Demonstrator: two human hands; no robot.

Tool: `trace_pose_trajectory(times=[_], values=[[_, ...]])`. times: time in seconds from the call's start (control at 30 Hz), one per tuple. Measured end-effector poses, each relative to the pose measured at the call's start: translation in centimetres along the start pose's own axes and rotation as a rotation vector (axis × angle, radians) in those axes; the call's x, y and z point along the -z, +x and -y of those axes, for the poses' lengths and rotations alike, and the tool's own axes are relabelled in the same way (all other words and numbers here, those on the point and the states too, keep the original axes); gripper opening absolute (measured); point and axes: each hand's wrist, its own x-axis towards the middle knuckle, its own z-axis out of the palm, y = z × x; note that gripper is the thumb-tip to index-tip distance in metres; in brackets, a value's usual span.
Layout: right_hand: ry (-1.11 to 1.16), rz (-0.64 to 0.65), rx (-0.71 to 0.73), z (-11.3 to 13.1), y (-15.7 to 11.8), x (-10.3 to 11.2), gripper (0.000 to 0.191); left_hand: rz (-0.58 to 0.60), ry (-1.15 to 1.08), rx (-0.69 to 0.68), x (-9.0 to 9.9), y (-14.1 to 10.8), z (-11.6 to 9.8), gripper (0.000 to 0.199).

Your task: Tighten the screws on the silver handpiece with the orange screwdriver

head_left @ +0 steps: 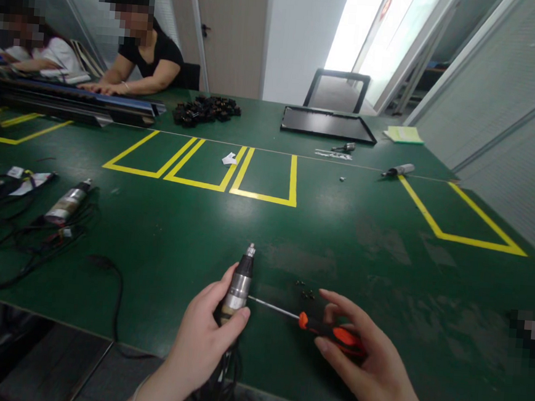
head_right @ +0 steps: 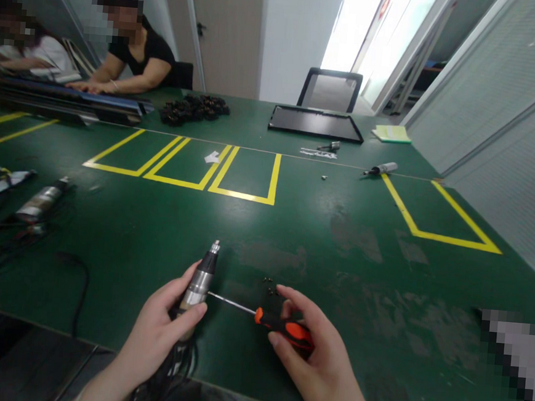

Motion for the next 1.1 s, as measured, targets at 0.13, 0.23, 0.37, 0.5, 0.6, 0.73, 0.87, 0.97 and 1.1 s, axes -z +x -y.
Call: trace_pose_trajectory(times=[0.13, 0.23, 0.37, 0.5, 0.6, 0.73, 0.87, 0.97, 1.1], values=[[-0.014, 0.021, 0.005, 0.28, 0.3, -0.03, 0.045, 0.006, 0.0, 0.002, 0.01, -0.01, -0.05, 0.062], [0.02, 0.068, -0.02, 0.31, 0.4, 0.0, 0.045, 0.003, 0.001, 0.005, 0.01, -0.01, -0.11, 0.062], [0.071, 0.152, -0.117, 0.4, 0.32, 0.11, 0.045, 0.0, -0.004, 0.003, 0.04, -0.02, -0.17, 0.061], [0.063, 0.201, -0.16, 0.68, 0.24, 0.14, 0.046, -0.01, -0.01, -0.004, 0.05, -0.02, -0.16, 0.06], [0.019, 0.161, -0.11, 0.66, 0.14, 0.15, 0.039, -0.009, -0.008, -0.004, 0.04, -0.04, -0.13, 0.06], [0.042, 0.089, -0.08, 0.35, -0.11, 0.2, 0.037, -0.006, -0.01, 0.011, 0.03, -0.11, -0.14, 0.061], [0.031, 0.037, -0.052, 0.09, -0.21, 0.2, 0.036, -0.002, -0.007, 0.022, 0.0, -0.1, -0.18, 0.061], [-0.014, 0.021, -0.002, -0.07, -0.12, 0.08, 0.038, 0.0, -0.01, 0.019, -0.03, -0.04, -0.18, 0.061], [-0.047, 0.037, 0.036, -0.08, 0.11, -0.02, 0.04, -0.002, -0.012, 0.011, 0.0, -0.05, -0.1, 0.061]])
